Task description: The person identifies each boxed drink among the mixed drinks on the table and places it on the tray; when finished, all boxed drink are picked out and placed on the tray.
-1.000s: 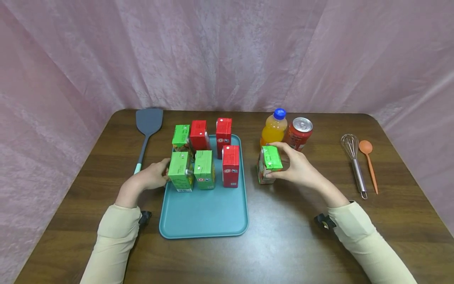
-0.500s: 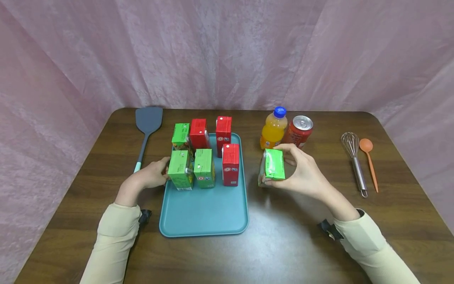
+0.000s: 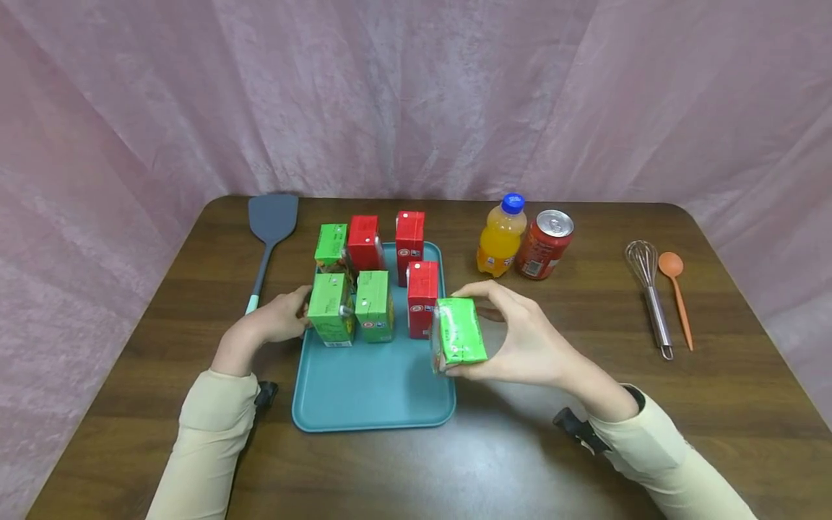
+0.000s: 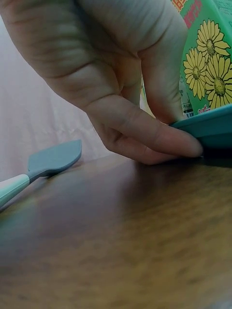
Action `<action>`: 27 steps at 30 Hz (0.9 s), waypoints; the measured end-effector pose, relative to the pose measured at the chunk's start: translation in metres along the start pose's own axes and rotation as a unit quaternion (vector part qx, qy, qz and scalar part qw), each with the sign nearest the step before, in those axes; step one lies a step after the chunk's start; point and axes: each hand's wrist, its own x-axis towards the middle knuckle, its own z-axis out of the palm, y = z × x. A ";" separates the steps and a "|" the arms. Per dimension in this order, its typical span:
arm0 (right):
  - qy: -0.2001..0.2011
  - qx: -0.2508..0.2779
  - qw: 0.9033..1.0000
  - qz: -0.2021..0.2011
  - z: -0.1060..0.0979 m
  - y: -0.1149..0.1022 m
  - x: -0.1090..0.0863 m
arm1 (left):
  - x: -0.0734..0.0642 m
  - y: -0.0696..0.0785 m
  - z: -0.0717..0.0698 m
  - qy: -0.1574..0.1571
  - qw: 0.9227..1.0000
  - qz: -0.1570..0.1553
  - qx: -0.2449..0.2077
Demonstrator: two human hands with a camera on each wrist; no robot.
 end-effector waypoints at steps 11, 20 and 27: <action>-0.039 0.051 0.997 -0.031 0.074 -0.018 0.024 | 0.001 0.001 0.000 -0.002 1.000 -0.004 0.002; -0.067 0.013 0.998 -0.007 0.115 -0.034 0.041 | 0.001 0.003 -0.001 -0.001 1.000 -0.008 0.002; -0.102 -0.031 0.994 0.011 0.135 -0.037 0.047 | 0.002 -0.001 -0.001 -0.003 1.000 -0.011 0.014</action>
